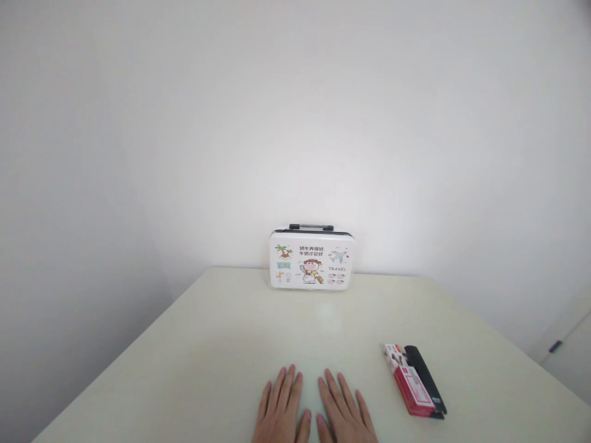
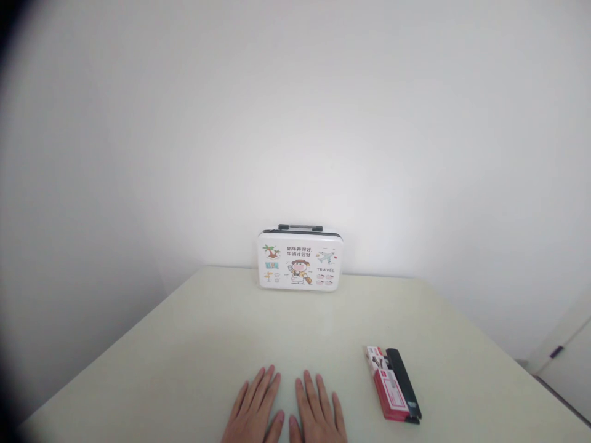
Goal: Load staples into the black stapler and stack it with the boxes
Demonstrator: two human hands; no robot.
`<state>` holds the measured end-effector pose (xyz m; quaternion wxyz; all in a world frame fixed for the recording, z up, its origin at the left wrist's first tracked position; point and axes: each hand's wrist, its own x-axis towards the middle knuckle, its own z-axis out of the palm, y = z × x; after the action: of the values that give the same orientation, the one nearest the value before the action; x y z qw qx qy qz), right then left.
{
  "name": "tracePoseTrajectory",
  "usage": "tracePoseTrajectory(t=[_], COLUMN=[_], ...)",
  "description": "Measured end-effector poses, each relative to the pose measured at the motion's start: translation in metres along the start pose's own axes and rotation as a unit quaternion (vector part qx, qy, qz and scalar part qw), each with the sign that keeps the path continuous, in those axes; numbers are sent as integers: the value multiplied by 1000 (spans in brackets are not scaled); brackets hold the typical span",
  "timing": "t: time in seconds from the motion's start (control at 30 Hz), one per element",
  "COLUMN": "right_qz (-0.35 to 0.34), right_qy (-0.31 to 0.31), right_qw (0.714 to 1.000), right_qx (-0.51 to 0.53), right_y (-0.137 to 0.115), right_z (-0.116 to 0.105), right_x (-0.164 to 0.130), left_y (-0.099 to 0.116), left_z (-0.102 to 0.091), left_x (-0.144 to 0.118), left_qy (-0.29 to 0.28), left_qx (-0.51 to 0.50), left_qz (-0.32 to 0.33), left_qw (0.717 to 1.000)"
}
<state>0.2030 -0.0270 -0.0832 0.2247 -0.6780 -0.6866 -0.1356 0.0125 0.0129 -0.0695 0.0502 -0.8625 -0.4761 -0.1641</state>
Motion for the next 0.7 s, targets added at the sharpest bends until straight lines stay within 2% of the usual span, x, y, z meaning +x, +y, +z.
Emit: tracePoseTrajectory(t=[0.23, 0.5, 0.7], right_qz=[-3, -9, 6], right_qy=[-2, -6, -6], right_qw=[1000, 999, 1000], right_qx=[-6, -38, -9], right_y=[-1, -3, -5], right_z=[-3, -8, -12], right_x=[1, 2, 3], left_y=[-2, -3, -2], left_z=[6, 6, 5], left_x=[-1, 0, 0], left_qy=[27, 30, 24], left_qx=[10, -8, -15], left_qz=[7, 4, -7], left_qw=[1000, 1000, 1000])
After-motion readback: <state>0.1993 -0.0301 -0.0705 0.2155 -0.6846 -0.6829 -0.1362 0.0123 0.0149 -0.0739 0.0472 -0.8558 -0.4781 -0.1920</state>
